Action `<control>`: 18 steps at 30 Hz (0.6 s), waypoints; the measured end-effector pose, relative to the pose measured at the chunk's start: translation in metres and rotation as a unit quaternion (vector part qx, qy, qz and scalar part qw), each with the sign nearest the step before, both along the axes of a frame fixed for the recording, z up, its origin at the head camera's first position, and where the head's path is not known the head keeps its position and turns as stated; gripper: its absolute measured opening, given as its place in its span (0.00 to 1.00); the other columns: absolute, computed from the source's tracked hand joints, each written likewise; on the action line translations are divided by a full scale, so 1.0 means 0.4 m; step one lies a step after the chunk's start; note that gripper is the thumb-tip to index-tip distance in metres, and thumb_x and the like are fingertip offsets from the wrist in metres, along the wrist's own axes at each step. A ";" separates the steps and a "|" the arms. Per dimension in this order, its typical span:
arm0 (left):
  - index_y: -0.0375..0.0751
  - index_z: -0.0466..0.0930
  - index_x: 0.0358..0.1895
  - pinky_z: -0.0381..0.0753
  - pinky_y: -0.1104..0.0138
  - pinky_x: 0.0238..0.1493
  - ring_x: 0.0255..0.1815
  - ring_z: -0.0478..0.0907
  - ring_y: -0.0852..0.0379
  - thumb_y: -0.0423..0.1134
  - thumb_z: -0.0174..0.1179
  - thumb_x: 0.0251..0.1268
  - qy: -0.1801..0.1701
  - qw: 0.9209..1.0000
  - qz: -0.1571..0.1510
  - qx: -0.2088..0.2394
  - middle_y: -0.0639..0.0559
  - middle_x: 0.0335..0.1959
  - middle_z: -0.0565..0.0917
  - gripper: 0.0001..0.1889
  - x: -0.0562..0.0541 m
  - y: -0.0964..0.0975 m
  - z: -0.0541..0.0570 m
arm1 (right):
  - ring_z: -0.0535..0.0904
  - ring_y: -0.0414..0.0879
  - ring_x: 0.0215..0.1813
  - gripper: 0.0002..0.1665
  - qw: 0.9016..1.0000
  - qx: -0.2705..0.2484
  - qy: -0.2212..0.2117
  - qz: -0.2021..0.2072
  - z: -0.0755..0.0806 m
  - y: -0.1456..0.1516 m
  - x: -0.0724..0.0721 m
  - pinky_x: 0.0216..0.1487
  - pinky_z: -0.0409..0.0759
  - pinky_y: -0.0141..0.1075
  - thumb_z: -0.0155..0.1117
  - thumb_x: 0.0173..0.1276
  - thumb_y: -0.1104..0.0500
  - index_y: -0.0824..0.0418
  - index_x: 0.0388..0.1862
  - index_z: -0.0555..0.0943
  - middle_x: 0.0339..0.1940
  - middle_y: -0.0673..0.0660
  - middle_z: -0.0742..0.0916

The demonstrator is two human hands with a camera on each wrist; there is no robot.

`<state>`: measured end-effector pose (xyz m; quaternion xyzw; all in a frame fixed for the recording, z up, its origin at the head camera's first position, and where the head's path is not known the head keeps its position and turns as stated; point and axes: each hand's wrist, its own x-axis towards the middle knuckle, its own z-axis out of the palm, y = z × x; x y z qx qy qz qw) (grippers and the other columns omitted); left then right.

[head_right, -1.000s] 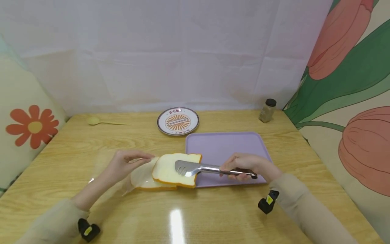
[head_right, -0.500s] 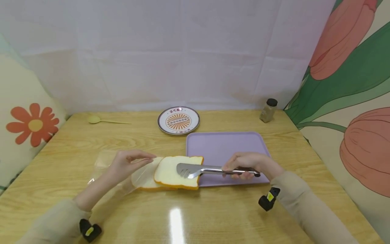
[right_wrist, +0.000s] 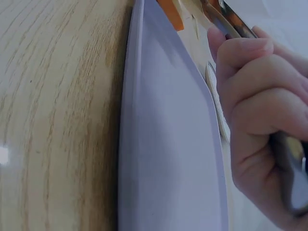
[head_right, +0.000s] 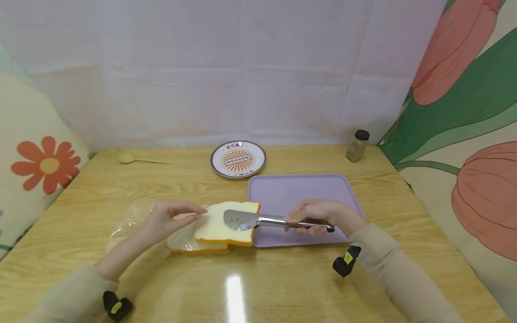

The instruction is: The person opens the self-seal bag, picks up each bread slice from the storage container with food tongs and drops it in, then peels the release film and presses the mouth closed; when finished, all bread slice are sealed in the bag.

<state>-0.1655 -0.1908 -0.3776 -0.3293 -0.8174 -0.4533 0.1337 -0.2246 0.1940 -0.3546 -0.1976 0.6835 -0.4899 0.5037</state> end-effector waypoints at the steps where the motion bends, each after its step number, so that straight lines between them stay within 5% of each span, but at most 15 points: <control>1: 0.34 0.85 0.35 0.82 0.75 0.47 0.42 0.83 0.69 0.22 0.65 0.51 -0.006 1.000 0.000 0.004 0.42 0.35 0.87 0.08 0.000 -0.001 0.001 | 0.61 0.32 0.09 0.26 1.000 -0.005 -0.001 0.000 -0.002 0.000 -0.001 0.08 0.62 0.23 0.54 0.71 0.53 0.79 0.48 0.74 0.15 0.47 0.77; 12: 0.37 0.86 0.37 0.84 0.74 0.43 0.39 0.84 0.64 0.30 0.63 0.58 -0.053 0.996 0.065 -0.004 0.45 0.36 0.88 0.05 0.005 -0.007 0.018 | 0.62 0.33 0.08 0.24 0.999 0.021 0.036 -0.011 -0.009 -0.017 0.003 0.08 0.61 0.23 0.55 0.70 0.55 0.79 0.47 0.75 0.14 0.48 0.78; 18: 0.35 0.85 0.39 0.86 0.70 0.41 0.38 0.85 0.60 0.28 0.65 0.55 -0.029 0.995 0.080 -0.047 0.45 0.36 0.88 0.08 0.002 -0.010 0.021 | 0.62 0.33 0.08 0.24 0.997 0.035 0.074 -0.012 0.006 -0.022 0.015 0.08 0.62 0.24 0.56 0.70 0.53 0.76 0.45 0.78 0.14 0.48 0.78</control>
